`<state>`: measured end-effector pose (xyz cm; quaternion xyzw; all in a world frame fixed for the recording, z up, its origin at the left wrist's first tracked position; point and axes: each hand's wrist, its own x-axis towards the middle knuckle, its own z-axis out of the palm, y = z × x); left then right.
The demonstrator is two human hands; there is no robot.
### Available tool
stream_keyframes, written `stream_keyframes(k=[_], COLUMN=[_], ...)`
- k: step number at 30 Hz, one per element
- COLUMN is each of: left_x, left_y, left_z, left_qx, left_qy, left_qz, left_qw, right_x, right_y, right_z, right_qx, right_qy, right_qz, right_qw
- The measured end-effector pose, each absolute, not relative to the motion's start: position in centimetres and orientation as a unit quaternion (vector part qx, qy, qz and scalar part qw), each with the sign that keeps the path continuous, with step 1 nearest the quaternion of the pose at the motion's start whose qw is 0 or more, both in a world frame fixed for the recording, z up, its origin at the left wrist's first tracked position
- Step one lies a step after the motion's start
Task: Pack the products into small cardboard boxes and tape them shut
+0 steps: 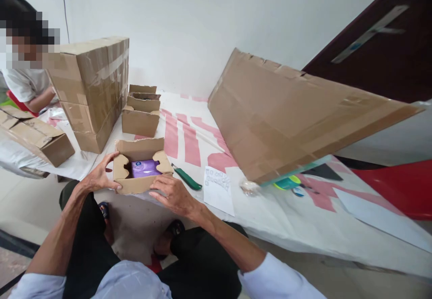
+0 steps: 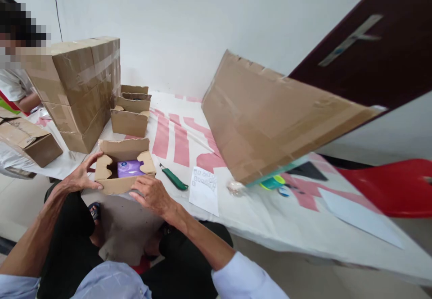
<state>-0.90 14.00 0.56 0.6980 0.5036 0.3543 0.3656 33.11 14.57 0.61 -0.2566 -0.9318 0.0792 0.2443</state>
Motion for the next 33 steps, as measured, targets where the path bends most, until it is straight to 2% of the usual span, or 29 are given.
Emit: stream_keyframes(k=[2, 5, 11, 15, 20, 26, 33], left_x=[-1.0, -1.1, -0.9, -0.8, -0.3, 0.4, 0.1], left_y=[13.6, 13.0, 12.5, 12.5, 12.2, 11.8, 11.9], left_z=[1.1, 1.6, 0.8, 0.7, 1.2, 1.5, 1.5], left_qx=[0.698, 0.687, 0.675, 0.688, 0.692, 0.681, 0.697], left_qy=[0.494, 0.477, 0.466, 0.457, 0.460, 0.493, 0.500], left_qz=[0.349, 0.347, 0.361, 0.365, 0.357, 0.349, 0.333], left_qw=[0.383, 0.424, 0.444, 0.430, 0.426, 0.415, 0.392], right_x=[33.0, 32.4, 29.6, 27.9, 27.1, 27.1, 26.2], right_y=[15.3, 17.1, 21.0, 22.0, 21.6, 20.8, 20.8], right_z=[2.3, 4.2, 3.9, 3.7, 4.2, 5.9, 6.2], right_qx=[-0.249, -0.271, -0.328, -0.341, -0.342, -0.328, -0.292], right_qy=[-0.926, -0.930, -0.944, -0.937, -0.936, -0.930, -0.939], right_qz=[0.120, 0.097, 0.022, 0.031, 0.039, -0.010, 0.000], right_qw=[0.256, 0.227, 0.027, -0.071, -0.071, -0.167, -0.181])
